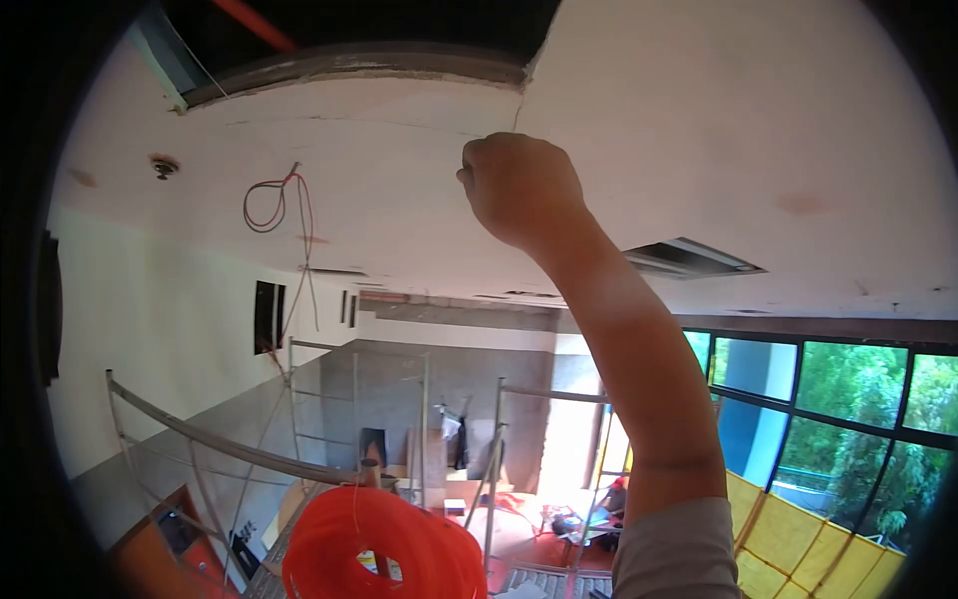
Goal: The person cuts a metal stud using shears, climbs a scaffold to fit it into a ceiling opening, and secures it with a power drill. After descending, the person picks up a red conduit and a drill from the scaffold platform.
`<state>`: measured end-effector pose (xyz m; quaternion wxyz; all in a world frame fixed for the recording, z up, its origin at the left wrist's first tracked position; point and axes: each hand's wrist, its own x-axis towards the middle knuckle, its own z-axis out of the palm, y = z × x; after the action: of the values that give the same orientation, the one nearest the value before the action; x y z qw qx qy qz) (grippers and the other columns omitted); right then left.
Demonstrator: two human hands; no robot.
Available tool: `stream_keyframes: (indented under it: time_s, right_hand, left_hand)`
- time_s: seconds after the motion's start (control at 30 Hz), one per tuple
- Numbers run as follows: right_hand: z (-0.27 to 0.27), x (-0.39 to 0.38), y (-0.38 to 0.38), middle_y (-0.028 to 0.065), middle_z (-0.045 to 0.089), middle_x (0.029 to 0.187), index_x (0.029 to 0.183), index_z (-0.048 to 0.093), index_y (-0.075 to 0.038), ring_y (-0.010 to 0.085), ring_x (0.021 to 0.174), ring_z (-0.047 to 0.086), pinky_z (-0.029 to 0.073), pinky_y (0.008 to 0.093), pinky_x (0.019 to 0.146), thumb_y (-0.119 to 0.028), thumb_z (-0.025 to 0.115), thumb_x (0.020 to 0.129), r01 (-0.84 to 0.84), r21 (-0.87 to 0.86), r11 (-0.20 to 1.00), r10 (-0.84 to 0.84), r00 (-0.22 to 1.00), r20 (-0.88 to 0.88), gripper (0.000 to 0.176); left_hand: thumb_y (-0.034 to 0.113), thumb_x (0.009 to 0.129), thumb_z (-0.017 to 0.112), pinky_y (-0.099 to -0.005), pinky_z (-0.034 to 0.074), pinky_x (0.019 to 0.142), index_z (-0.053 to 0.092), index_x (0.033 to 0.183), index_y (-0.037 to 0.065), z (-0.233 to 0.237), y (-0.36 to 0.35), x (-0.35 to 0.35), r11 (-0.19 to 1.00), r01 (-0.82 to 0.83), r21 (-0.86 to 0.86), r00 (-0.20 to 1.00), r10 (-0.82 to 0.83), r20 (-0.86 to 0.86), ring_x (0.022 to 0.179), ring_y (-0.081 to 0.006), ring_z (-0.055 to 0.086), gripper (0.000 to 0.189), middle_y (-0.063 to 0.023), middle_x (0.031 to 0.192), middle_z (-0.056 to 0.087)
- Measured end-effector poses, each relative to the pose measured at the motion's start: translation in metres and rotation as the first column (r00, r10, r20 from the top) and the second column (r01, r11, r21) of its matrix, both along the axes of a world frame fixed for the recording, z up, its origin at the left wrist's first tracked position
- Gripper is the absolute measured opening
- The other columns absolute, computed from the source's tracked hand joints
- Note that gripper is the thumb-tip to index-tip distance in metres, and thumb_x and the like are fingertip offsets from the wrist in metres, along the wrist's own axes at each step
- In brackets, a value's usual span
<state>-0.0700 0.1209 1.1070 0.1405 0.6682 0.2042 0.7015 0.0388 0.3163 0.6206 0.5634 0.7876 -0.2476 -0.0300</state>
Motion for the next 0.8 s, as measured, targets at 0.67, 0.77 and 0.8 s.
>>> stream_keyframes:
  time_s: [0.67,0.77,0.8]
  right_hand:
    - [0.037,-0.035,-0.041,0.012,0.072,0.106,0.116,0.068,-0.008,0.0235,0.084,0.074,0.062,0.0365,0.07,-0.035,0.069,0.094,0.476,0.098,0.874,-0.481,0.816,0.321,0.035]
    - [-0.003,-0.003,-0.058,0.0117,0.072,0.105,0.116,0.068,-0.008,0.0229,0.084,0.073,0.061,0.0361,0.07,-0.035,0.068,0.094,0.444,0.03,0.895,-0.439,0.87,0.223,0.035]
    - [-0.014,0.009,-0.065,0.0117,0.072,0.105,0.116,0.068,-0.008,0.0227,0.084,0.073,0.061,0.036,0.07,-0.035,0.068,0.094,0.437,0.019,0.899,-0.433,0.882,0.185,0.034]
  left_hand:
    - [0.018,0.083,0.073,-0.0339,0.054,0.075,0.069,0.105,0.006,-0.188,0.004,0.008,0.919,0.153,0.364,0.959,-0.048,-0.28,0.084,-0.0178,0.067,0.025,-0.0077,0.093,0.069]
    - [0.018,0.082,0.074,-0.034,0.055,0.075,0.069,0.104,0.006,-0.256,0.032,-0.014,0.855,0.208,0.475,0.917,-0.001,-0.4,0.083,-0.0179,0.067,0.025,-0.0078,0.093,0.069]
    - [0.018,0.082,0.074,-0.034,0.055,0.074,0.069,0.104,0.006,-0.276,0.041,-0.02,0.83,0.23,0.508,0.902,0.014,-0.432,0.083,-0.0179,0.067,0.025,-0.0078,0.093,0.069]
